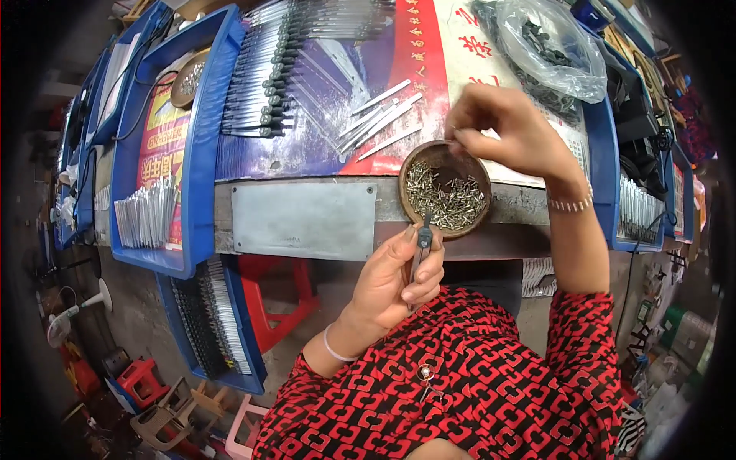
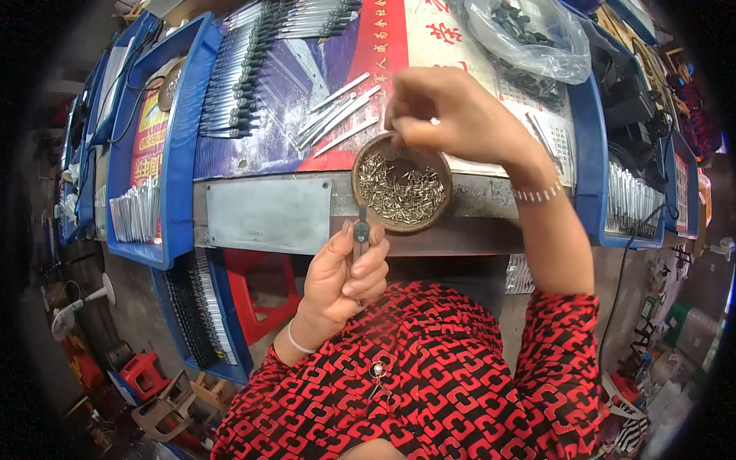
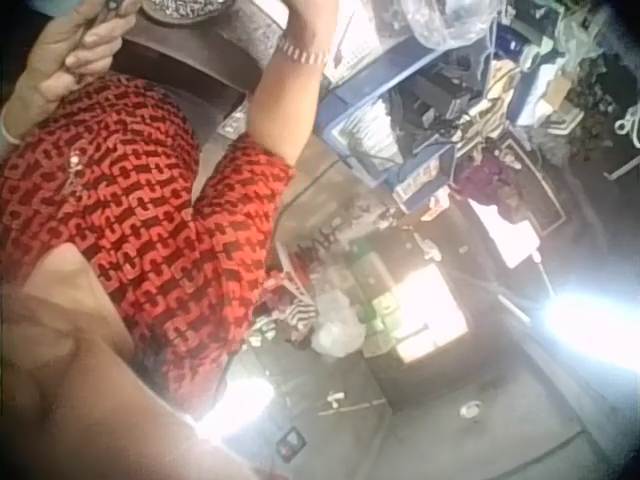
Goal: The person assembles small components at a workbench by fitting metal strips, plastic pieces, and metal pins together by hand.
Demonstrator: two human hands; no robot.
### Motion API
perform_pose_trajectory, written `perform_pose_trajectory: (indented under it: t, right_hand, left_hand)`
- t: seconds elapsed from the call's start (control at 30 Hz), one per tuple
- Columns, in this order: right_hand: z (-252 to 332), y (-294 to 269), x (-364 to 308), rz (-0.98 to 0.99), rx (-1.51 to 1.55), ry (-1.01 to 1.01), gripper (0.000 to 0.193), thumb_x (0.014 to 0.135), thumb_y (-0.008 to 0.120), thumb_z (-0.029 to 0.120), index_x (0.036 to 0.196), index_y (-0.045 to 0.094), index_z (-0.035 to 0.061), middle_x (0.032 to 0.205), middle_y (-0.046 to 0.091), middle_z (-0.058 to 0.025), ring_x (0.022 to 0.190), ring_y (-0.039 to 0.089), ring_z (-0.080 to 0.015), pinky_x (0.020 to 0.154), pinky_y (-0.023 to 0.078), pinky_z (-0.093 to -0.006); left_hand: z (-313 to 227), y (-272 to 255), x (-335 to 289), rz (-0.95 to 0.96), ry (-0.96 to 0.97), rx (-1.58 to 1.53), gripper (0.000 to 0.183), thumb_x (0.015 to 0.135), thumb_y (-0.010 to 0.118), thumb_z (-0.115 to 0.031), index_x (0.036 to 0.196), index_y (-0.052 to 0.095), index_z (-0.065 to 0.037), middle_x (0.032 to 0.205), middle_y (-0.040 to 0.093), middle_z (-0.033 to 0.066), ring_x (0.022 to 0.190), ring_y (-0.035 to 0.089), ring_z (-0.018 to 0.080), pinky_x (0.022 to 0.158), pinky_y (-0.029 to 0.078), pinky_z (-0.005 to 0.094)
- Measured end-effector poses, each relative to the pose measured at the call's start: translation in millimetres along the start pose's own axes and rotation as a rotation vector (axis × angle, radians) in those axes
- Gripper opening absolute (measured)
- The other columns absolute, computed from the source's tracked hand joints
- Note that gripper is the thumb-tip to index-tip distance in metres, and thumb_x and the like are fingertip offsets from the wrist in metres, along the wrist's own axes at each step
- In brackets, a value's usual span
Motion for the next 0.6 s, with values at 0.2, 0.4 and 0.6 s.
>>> perform_pose_trajectory:
  t: [0.2, 0.4, 0.6]
  right_hand:
    - [27, 46, -69, -0.218, 0.481, 0.147, 0.015, 0.081, 0.060, 0.000, 0.096, 0.057, -0.0057, 0.084, 0.060, -0.0049, 0.075, 0.064, -0.0135, 0.070, 0.052, -0.0243]
    - [25, 63, -91, -0.280, 0.218, -0.030, 0.009, 0.080, 0.061, -0.002, 0.089, 0.058, -0.0034, 0.084, 0.062, -0.0096, 0.073, 0.063, -0.0150, 0.065, 0.050, -0.0255]
    - [24, 75, -94, -0.396, -0.113, -0.295, 0.021, 0.067, 0.068, -0.005, 0.085, 0.058, 0.0003, 0.086, 0.056, -0.0125, 0.073, 0.060, -0.0256, 0.061, 0.048, -0.0306]
  left_hand:
    - [3, 5, 4, -0.040, -0.002, 0.048, 0.033, 0.098, 0.038, -0.036, 0.098, 0.048, -0.004, 0.065, 0.043, -0.0016, 0.042, 0.033, 0.0043, 0.040, 0.026, 0.0192]
    - [15, 11, 7, -0.116, 0.047, 0.164, 0.036, 0.097, 0.037, -0.038, 0.098, 0.050, -0.003, 0.066, 0.046, -0.0008, 0.044, 0.034, 0.0050, 0.041, 0.026, 0.0194]
    - [22, 16, 10, -0.131, 0.106, 0.236, 0.029, 0.096, 0.044, -0.035, 0.100, 0.047, -0.006, 0.068, 0.049, 0.0025, 0.046, 0.039, 0.0069, 0.043, 0.032, 0.0182]
Point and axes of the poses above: each hand's wrist, its own x-axis towards the middle knuckle, its own y-axis out of the palm, z = x × y, the point moved 1 cm from there along x, towards the middle knuckle
